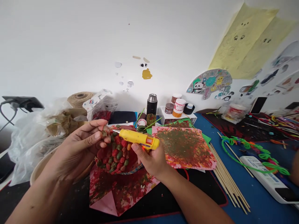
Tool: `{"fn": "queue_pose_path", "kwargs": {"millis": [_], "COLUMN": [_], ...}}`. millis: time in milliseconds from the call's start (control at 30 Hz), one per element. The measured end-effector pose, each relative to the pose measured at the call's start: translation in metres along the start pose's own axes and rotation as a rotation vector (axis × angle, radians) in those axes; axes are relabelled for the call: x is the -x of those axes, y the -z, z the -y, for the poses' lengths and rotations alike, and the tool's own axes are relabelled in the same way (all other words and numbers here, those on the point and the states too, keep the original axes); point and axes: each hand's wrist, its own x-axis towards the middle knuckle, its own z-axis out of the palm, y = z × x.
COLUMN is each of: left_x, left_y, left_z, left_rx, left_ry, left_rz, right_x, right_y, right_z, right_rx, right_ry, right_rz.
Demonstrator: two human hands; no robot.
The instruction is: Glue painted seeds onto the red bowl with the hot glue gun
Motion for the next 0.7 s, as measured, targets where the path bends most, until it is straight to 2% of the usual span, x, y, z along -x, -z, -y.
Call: {"fn": "queue_pose_path", "kwargs": {"millis": [267, 500, 700], "left_x": [-0.002, 0.002, 0.009], "left_y": [0.005, 0.003, -0.003], "left_z": [0.005, 0.0, 0.006], "left_rx": [-0.071, -0.141, -0.241], "left_ry": [-0.115, -0.169, -0.216], "left_rz": [-0.096, -0.157, -0.202], "right_x": [0.001, 0.003, 0.003], "right_y": [-0.002, -0.007, -0.006], "right_z": [-0.003, -0.003, -0.001], "right_rx": [-0.091, -0.075, -0.055], "right_ry": [-0.031, 0.08, 0.1], "right_rz": [-0.007, 0.013, 0.016]}}
